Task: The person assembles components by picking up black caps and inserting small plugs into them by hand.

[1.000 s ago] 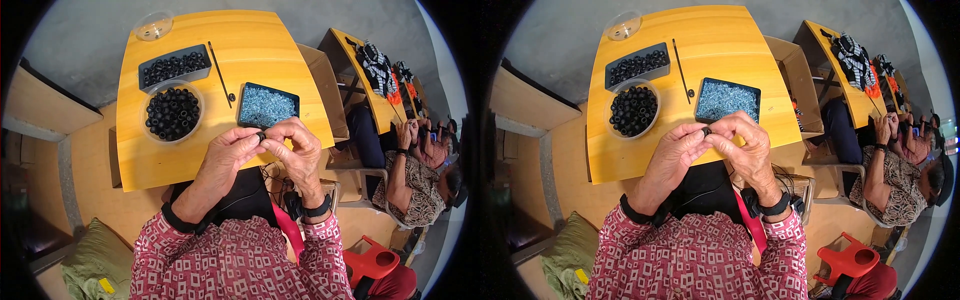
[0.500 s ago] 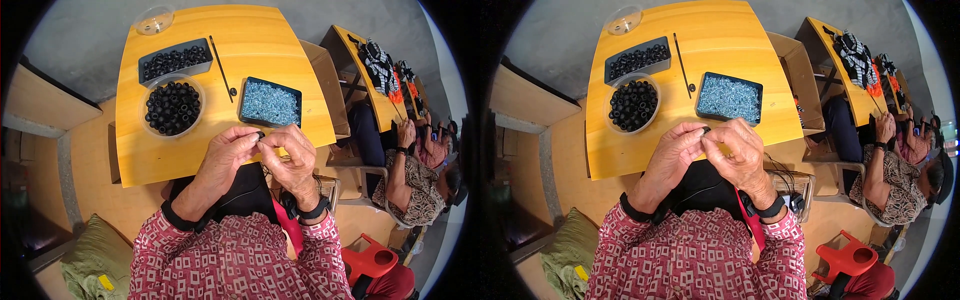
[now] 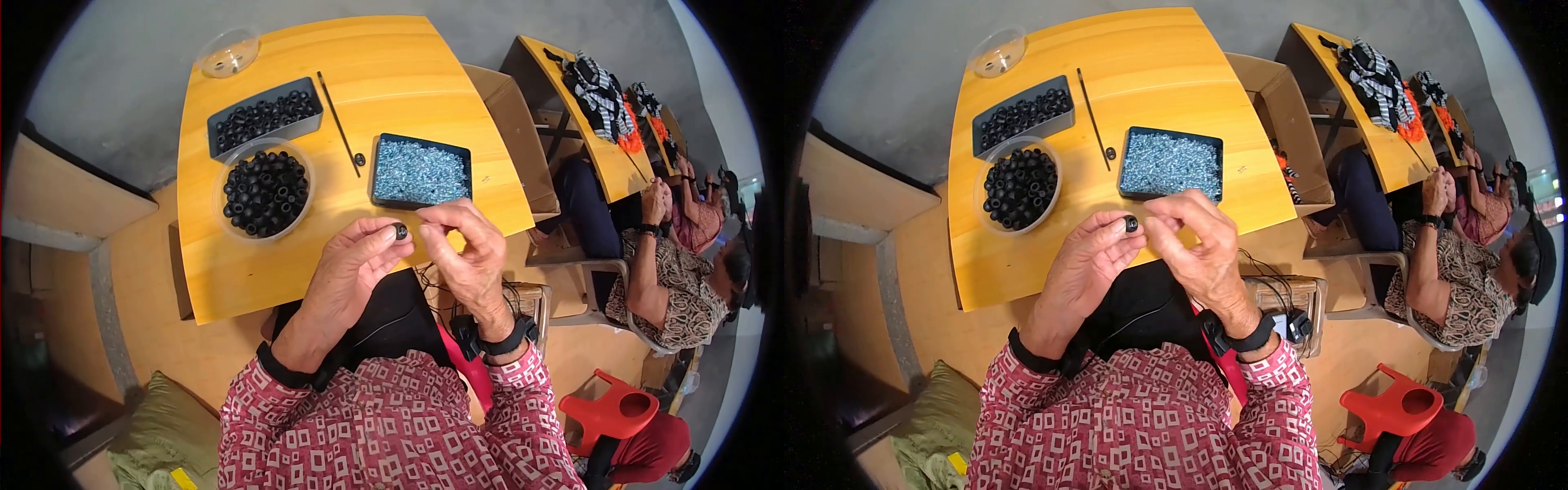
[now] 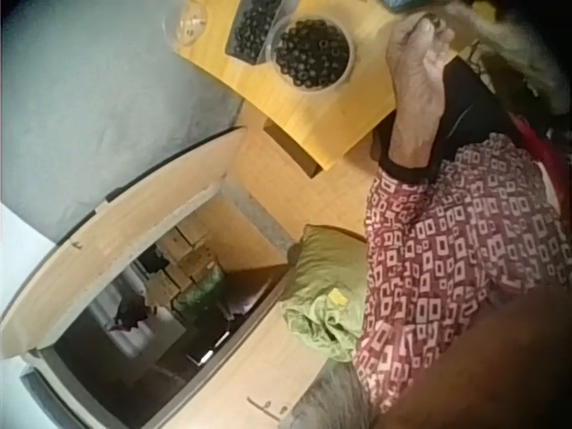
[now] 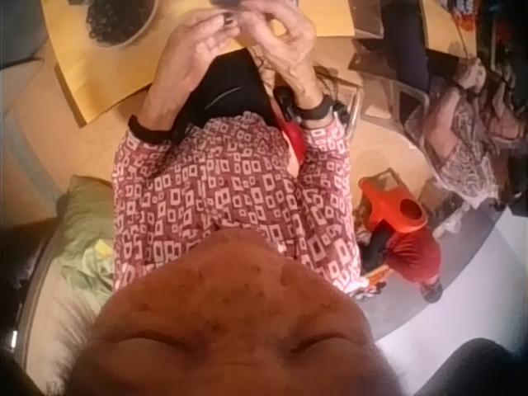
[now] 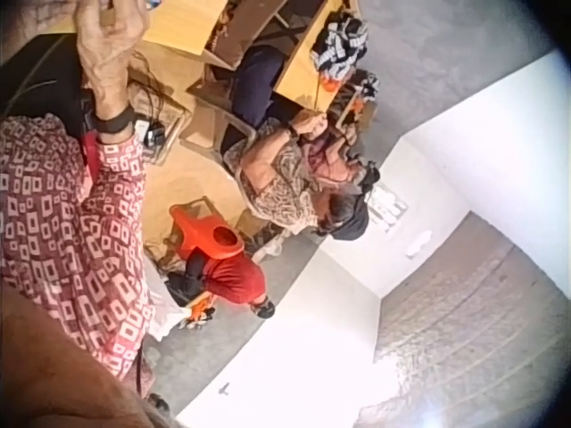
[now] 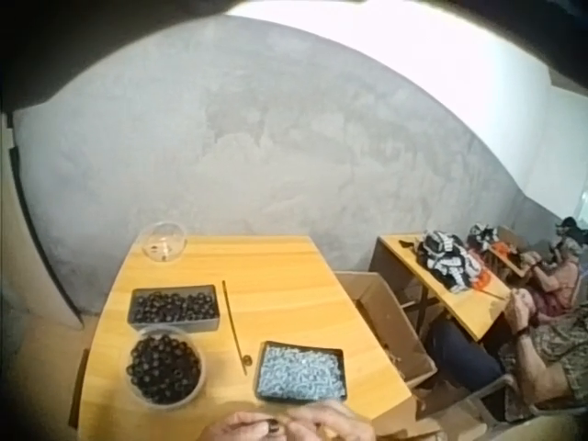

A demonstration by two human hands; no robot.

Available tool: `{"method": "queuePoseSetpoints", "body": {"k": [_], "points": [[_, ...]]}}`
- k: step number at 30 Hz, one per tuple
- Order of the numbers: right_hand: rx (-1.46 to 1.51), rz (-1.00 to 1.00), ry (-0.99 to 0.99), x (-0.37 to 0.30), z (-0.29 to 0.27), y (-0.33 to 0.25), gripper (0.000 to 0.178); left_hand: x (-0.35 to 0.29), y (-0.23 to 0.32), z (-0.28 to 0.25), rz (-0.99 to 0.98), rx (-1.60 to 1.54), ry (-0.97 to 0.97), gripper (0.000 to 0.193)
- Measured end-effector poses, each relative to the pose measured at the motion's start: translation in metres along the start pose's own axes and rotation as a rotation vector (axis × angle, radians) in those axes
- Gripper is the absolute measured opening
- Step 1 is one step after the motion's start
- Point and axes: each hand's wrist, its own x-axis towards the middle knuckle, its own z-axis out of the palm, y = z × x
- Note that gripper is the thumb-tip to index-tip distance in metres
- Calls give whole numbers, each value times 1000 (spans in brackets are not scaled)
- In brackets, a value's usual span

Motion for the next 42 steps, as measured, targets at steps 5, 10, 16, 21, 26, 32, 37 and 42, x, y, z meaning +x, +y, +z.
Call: {"method": "queuePoseSetpoints", "body": {"k": [5, 10, 16, 21, 26, 32, 37, 42], "points": [[-229, -342, -13, -3, 4, 6, 25, 2, -3, -9, -15, -51, 10, 13], [-421, -563, -47, -5, 14, 14, 30, 1, -5, -8, -4, -47, 28, 12], [-398, -571, -58, -8, 26, 10, 29, -9, -1, -21, -64, 2, 13, 11], [-373, -571, -178, 0, 37, -6, 30, -21, 17, -31, -32, 58, 4, 18], [-257, -454, -274, 24, 38, -31, 29, -41, 34, -42, -9, 41, 34, 24], [-288, -286, -358, 79, 68, -19, 15, -53, 40, -58, -6, 13, 23, 24], [-329, -507, -528, 103, 110, -2, 19, -60, 47, -67, -10, -55, 73, 19], [-567, -621, -645, 110, 133, 5, 19, -63, 51, -70, -15, -64, 101, 19]]}}
